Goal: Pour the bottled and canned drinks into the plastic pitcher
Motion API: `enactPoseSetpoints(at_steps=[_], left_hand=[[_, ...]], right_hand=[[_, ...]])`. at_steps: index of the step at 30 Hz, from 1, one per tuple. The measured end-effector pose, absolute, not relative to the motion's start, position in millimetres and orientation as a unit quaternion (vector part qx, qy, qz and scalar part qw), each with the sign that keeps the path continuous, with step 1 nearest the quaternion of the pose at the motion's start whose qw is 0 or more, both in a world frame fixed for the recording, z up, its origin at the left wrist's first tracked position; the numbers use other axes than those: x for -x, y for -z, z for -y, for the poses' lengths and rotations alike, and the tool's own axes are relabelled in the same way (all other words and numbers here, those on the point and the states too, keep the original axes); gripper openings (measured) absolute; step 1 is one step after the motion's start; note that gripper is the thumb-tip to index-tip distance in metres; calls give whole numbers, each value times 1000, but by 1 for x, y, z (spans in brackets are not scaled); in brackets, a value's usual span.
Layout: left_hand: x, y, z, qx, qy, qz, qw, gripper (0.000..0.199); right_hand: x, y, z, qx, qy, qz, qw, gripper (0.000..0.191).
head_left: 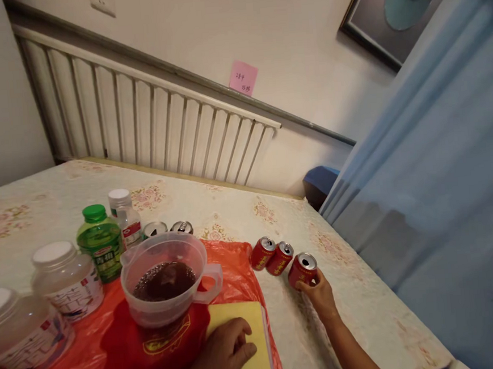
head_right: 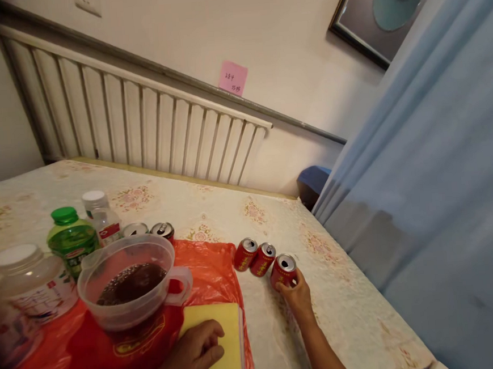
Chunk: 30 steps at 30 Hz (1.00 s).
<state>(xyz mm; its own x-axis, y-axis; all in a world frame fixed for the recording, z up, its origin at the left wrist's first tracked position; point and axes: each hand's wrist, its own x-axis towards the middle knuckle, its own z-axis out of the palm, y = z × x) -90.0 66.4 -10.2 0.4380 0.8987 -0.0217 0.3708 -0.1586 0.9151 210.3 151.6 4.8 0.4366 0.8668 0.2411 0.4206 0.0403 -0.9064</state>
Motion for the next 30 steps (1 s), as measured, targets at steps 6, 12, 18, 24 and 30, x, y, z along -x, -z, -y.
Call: enactPoseSetpoints(at_steps=[6, 12, 18, 24, 30], left_hand=[[90, 12, -65, -708, -290, -446, 464, 19], [93, 13, -60, -692, -309, -451, 471, 21], [96, 17, -56, -674, -317, -463, 481, 22], [99, 17, -53, -678, -316, -467, 472, 19], [95, 26, -56, -677, -320, -473, 465, 22]], right_hand=[[-168, -56, -128, 599, -111, 640, 467, 63], [-107, -108, -142, 477, -1, 766, 431, 54], [-51, -144, -159, 366, 93, 842, 386, 62], [-7, -171, -159, 268, 173, 889, 328, 65], [9, -182, -163, 230, 253, 897, 281, 55]])
